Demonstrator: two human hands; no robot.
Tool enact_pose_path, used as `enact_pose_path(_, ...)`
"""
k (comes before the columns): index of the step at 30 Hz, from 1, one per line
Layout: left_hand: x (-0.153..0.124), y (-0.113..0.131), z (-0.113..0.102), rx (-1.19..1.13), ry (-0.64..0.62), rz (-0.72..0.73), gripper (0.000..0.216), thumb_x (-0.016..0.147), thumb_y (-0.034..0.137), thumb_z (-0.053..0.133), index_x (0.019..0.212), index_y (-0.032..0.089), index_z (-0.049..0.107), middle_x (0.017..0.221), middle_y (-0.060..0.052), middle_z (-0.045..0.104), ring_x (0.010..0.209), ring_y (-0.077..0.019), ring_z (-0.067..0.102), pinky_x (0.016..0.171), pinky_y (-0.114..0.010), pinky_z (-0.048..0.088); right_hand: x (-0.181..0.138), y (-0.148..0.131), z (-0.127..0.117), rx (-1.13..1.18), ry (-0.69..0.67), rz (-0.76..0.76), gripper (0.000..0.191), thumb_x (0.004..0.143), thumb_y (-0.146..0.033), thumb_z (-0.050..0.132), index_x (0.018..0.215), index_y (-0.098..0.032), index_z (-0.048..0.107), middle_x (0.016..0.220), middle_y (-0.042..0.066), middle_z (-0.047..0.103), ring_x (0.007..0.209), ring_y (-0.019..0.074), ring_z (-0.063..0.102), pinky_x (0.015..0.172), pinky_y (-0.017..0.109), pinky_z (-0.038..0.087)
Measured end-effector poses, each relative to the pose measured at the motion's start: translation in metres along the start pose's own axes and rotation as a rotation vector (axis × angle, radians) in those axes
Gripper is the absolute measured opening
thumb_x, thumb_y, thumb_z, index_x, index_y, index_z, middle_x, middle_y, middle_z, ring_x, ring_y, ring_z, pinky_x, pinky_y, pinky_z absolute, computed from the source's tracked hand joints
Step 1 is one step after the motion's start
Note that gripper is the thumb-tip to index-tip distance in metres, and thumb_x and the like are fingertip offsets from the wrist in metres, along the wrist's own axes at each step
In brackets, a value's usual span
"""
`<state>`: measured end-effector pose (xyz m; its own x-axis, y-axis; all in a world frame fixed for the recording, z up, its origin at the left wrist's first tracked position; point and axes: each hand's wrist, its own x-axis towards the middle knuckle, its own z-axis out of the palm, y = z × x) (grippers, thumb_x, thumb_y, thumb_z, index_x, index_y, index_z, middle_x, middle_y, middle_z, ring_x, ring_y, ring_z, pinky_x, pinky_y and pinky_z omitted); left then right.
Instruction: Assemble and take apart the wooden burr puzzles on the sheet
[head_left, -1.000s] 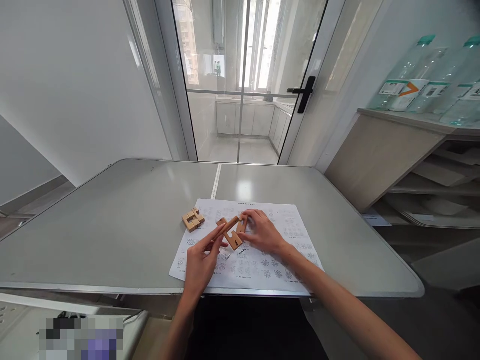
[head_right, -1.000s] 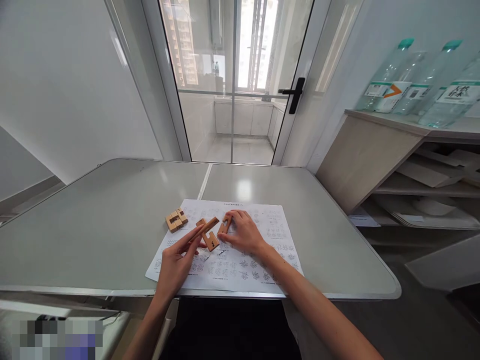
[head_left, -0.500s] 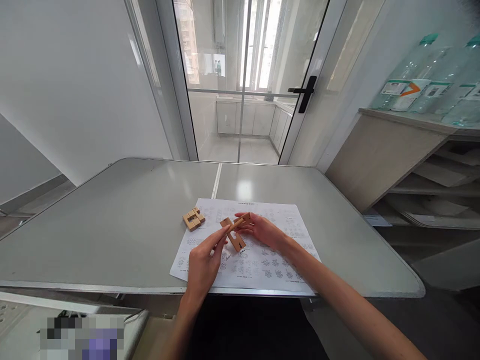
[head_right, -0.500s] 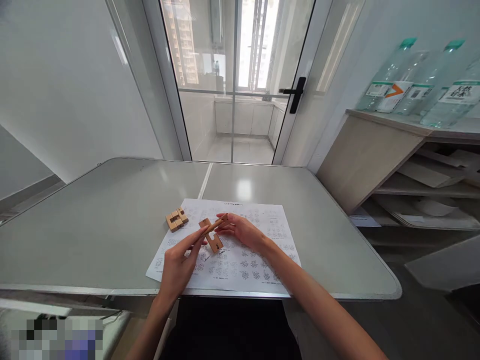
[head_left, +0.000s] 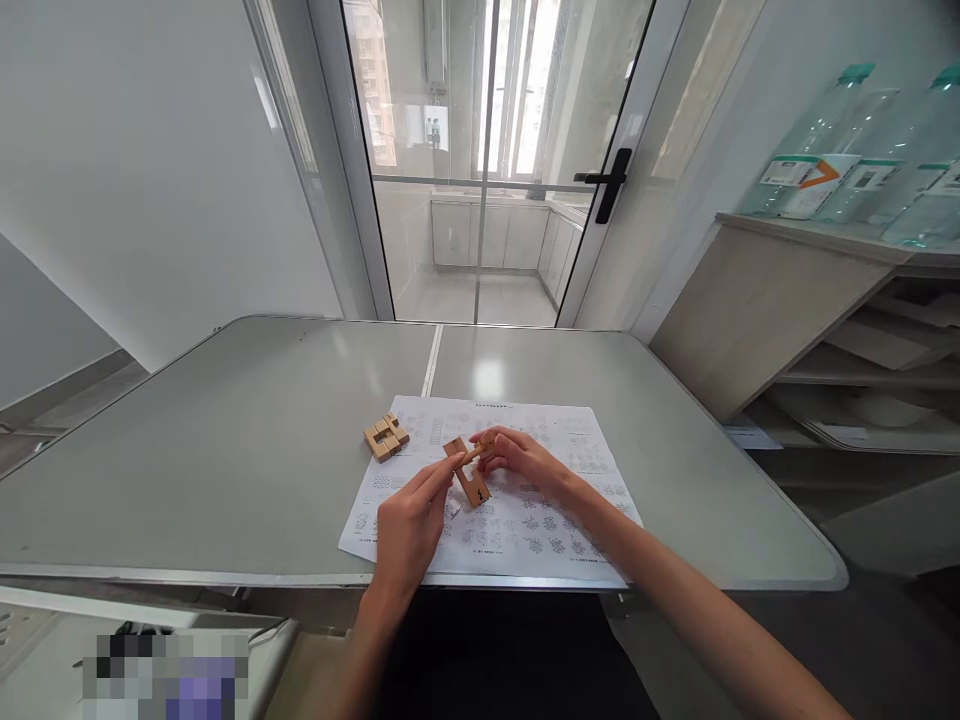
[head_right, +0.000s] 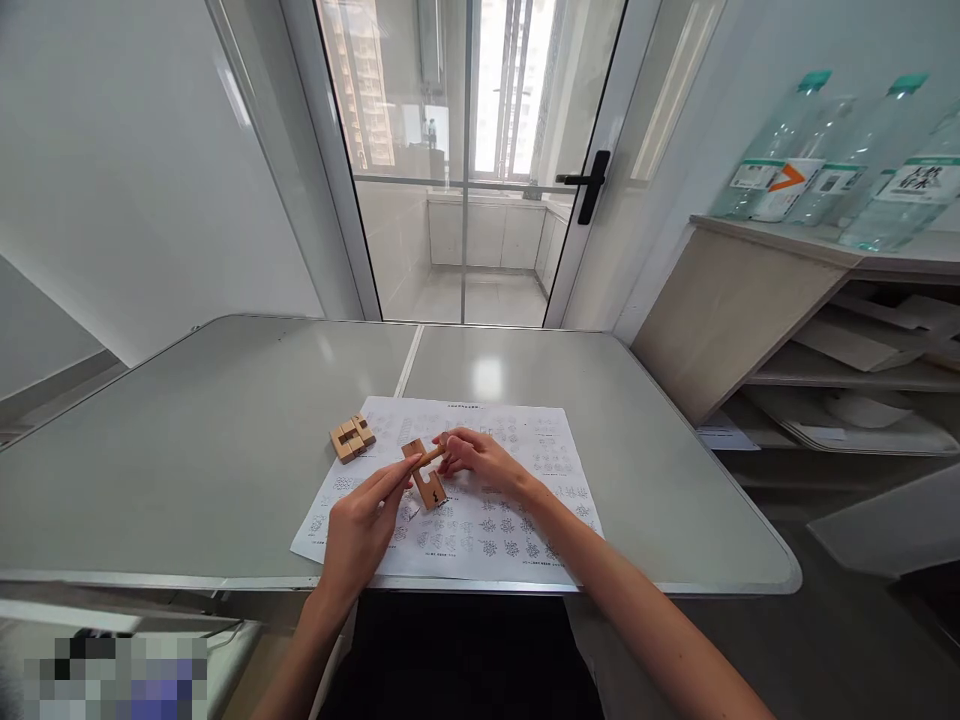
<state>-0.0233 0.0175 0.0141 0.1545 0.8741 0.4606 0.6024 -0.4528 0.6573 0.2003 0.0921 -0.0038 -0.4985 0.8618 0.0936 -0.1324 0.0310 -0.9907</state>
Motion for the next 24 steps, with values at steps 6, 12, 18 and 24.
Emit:
enact_pose_path(6, 0.000, 0.002, 0.001, -0.078, -0.031, -0.021, 0.036, 0.106, 0.035, 0.052, 0.136, 0.038, 0.070, 0.133, 0.001, 0.075, 0.110, -0.0234, 0.077, 0.098, -0.037, 0.061, -0.003, 0.003, 0.006, -0.197, -0.007, -0.094, 0.060, 0.091, -0.073, 0.066, 0.120, -0.021, 0.068, 0.094, 0.006, 0.072, 0.078, 0.0208, 0.069, 0.075, 0.037, 0.057)
enact_pose_path(12, 0.005, 0.001, -0.001, -0.294, 0.008, -0.225, 0.033, 0.102, 0.043, 0.060, 0.129, 0.031, 0.074, 0.127, -0.002, 0.078, 0.098, -0.0228, 0.080, 0.090, -0.036, 0.064, -0.002, -0.003, 0.008, -0.192, -0.080, -0.112, 0.045, 0.100, -0.059, 0.063, 0.125, -0.022, 0.070, 0.098, 0.006, 0.073, 0.077, 0.0185, 0.068, 0.076, 0.036, 0.058)
enact_pose_path(18, 0.007, 0.007, -0.004, -0.407, -0.033, -0.301, 0.041, 0.099, 0.051, 0.062, 0.129, 0.026, 0.074, 0.126, -0.005, 0.079, 0.090, -0.0226, 0.079, 0.075, -0.032, 0.066, -0.005, -0.007, 0.011, -0.106, -0.097, -0.066, 0.035, 0.098, -0.046, 0.069, 0.124, -0.023, 0.072, 0.107, 0.006, 0.075, 0.085, 0.0186, 0.070, 0.081, 0.036, 0.059)
enact_pose_path(24, 0.008, 0.015, -0.009, -0.393, -0.111, -0.303, 0.053, 0.092, 0.049, 0.072, 0.139, 0.024, 0.067, 0.126, -0.007, 0.078, 0.092, -0.0236, 0.079, 0.089, -0.039, 0.065, -0.004, -0.005, 0.011, -0.044, -0.066, -0.069, 0.036, 0.096, -0.045, 0.071, 0.125, -0.023, 0.072, 0.108, 0.006, 0.076, 0.085, 0.0192, 0.072, 0.081, 0.038, 0.061)
